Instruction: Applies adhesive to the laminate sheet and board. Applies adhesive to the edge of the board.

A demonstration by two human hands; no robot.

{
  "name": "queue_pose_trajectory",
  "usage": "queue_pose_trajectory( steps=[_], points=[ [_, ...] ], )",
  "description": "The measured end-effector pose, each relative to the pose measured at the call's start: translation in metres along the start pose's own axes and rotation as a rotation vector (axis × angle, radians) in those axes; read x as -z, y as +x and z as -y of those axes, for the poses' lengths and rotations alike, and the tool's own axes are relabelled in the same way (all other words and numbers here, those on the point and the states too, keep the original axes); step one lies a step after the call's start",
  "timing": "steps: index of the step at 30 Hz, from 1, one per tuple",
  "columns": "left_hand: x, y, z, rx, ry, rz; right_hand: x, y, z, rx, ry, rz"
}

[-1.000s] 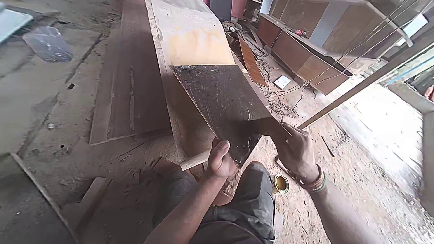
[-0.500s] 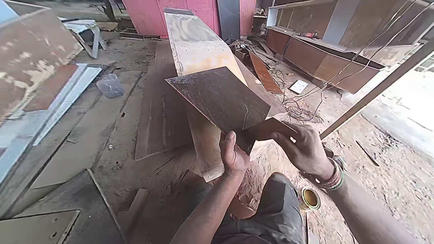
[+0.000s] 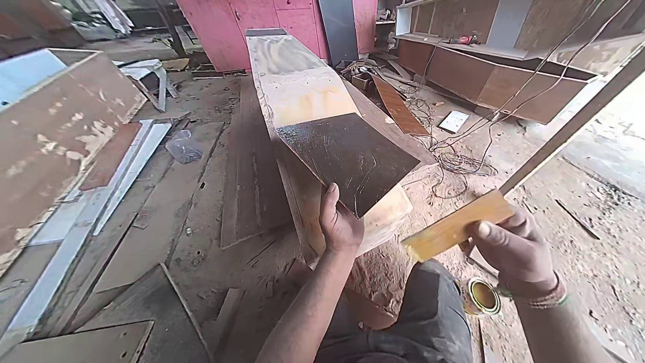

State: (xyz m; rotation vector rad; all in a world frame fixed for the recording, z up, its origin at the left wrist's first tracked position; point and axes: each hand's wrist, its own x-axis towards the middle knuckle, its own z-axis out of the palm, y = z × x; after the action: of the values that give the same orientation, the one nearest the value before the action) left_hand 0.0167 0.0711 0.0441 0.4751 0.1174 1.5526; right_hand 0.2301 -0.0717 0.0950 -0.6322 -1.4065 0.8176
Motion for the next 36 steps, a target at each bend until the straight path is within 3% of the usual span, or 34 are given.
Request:
queue_pose_trajectory(
  steps=[2, 5, 7, 8, 10, 16, 24, 28, 36],
  points=[
    [0.001, 0.002, -0.003, -0.006, 0.025, -0.02, 0.002, -0.029, -0.024, -0.116, 0.193, -0.372],
    [0.007, 0.001, -0.01, -0.023, 0.064, 0.035, -0.018, -0.066, -0.065, -0.592, 0.159, -0.99],
    [0.013, 0.003, -0.014, -0.07, 0.086, 0.07, -0.032, -0.079, -0.09, -0.83, 0.011, -1.196],
    [0.016, 0.005, -0.016, -0.092, 0.09, 0.084, -0.038, -0.08, -0.103, -0.844, -0.059, -1.239],
    [0.025, 0.009, -0.018, -0.118, 0.085, 0.116, -0.046, -0.077, -0.126, -0.799, -0.143, -1.276],
    [0.036, 0.006, -0.018, -0.129, 0.118, 0.09, -0.058, -0.048, -0.158, -0.672, -0.483, -1.115],
    [0.042, 0.005, -0.029, -0.122, 0.1, 0.101, -0.054, 0.018, -0.141, -0.842, -0.491, -0.866],
    [0.049, 0.008, -0.034, -0.142, 0.091, 0.088, -0.053, 0.018, -0.134, -0.779, -0.356, -0.909],
    [0.05, 0.006, -0.038, -0.131, 0.0, 0.046, -0.063, 0.038, -0.104, -0.692, -0.609, -0.84]
  ],
)
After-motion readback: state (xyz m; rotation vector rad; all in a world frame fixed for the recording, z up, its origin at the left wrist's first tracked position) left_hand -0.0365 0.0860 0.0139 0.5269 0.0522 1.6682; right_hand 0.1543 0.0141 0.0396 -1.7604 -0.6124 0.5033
